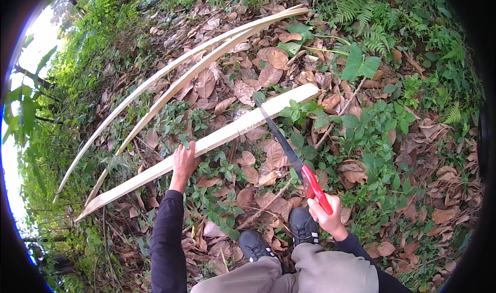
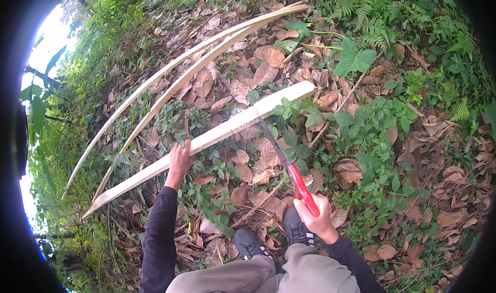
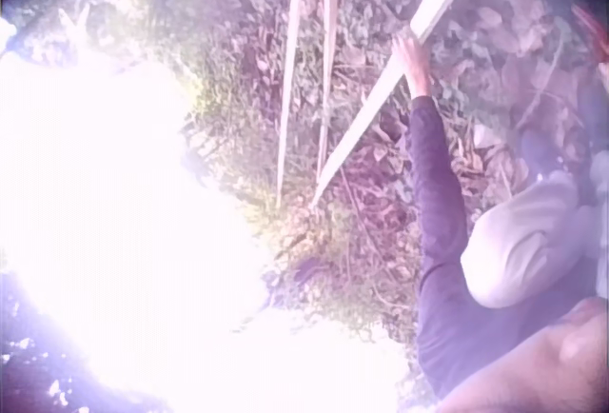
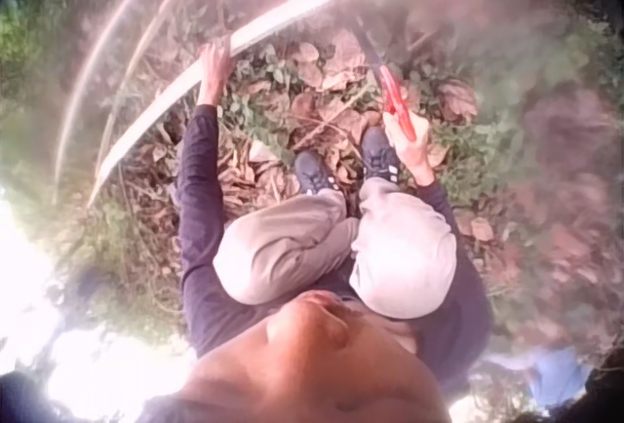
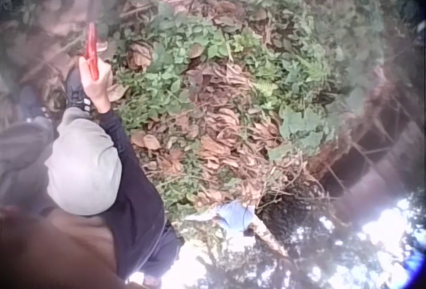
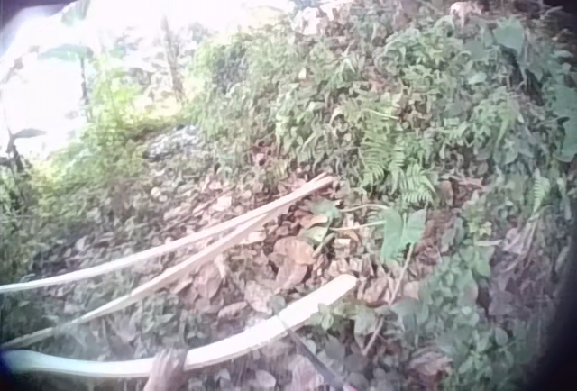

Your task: The person uses a red folding saw to cut a long, thin piece of light-colored wood lying on the forest floor. They hold the wood steady with their left hand while sawing with their right hand, eventually cutting through the piece.

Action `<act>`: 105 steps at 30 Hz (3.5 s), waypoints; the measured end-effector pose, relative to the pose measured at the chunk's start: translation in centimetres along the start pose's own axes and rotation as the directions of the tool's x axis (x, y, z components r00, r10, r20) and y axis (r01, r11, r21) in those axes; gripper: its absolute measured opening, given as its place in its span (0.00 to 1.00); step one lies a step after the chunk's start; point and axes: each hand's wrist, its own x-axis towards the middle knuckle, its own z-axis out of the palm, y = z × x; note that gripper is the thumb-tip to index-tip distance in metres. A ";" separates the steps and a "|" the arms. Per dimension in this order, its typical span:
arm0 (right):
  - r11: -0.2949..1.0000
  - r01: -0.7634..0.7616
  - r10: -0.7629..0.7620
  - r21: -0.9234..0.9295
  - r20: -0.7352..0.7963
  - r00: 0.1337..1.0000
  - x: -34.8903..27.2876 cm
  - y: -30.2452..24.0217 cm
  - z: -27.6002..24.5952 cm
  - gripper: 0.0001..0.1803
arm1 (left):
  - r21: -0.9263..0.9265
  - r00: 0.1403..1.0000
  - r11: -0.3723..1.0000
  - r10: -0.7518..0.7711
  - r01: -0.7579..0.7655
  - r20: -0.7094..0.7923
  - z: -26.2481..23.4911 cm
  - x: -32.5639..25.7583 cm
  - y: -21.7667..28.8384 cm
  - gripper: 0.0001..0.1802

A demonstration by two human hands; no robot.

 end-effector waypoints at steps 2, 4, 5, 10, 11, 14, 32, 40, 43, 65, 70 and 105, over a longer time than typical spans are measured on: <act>0.999 0.004 -0.005 -0.035 -0.027 1.000 -0.3 -1.1 1.0 0.14 | -0.058 0.985 0.998 -0.028 0.039 0.170 -1.8 0.9 -0.7 0.35; 0.996 0.068 -0.070 -0.062 -0.017 0.997 -0.2 -0.8 0.5 0.14 | -0.172 0.990 0.985 0.039 -0.015 0.136 -3.5 1.4 -1.2 0.22; 0.998 0.061 -0.062 -0.018 -0.027 0.998 -0.3 -1.2 0.4 0.14 | -0.210 0.989 0.977 0.061 -0.032 0.133 -3.9 1.5 -1.2 0.20; 0.996 0.089 -0.088 -0.001 -0.118 0.989 -0.3 -2.4 0.8 0.12 | -0.278 0.987 0.960 0.028 0.018 0.157 -5.5 2.2 -0.4 0.16; 0.979 0.175 -0.187 -0.108 -0.118 0.975 -0.1 -2.2 0.6 0.11 | -0.267 0.985 0.963 0.022 0.025 0.170 -5.7 2.5 -0.5 0.14; 0.908 0.292 -0.329 -0.301 -0.080 0.941 0.5 -1.4 -0.4 0.10 | -0.271 0.984 0.962 0.012 0.038 0.180 -5.7 2.9 -0.6 0.11; 0.956 0.241 -0.228 -0.168 0.090 0.969 3.6 -1.7 3.6 0.14 | -0.311 0.995 0.947 -0.065 0.085 0.075 -4.4 6.1 -2.7 0.40; 0.869 0.330 -0.329 -0.368 0.066 0.942 4.6 -0.7 3.5 0.13 | -0.212 0.996 0.973 -0.092 0.087 -0.013 -0.9 4.8 -0.9 0.37; 0.864 0.349 -0.333 -0.363 0.107 0.937 4.7 -0.3 3.0 0.12 | -0.184 0.989 0.973 -0.145 0.136 -0.038 -2.2 4.6 -0.2 0.36; 0.985 0.151 -0.150 -0.078 0.013 0.989 2.9 1.0 -0.1 0.13 | -0.009 0.936 0.995 -0.093 0.095 -0.340 -4.9 -2.2 2.2 0.24; 0.919 0.290 -0.269 -0.266 0.112 0.956 3.0 0.0 1.6 0.14 | -0.160 0.969 0.973 -0.190 0.165 -0.155 -6.2 -2.4 1.6 0.23; 0.927 0.371 -0.366 -0.055 0.082 0.927 2.3 -0.3 1.7 0.12 | -0.168 0.963 0.970 -0.206 0.177 -0.173 -5.3 -2.9 2.7 0.33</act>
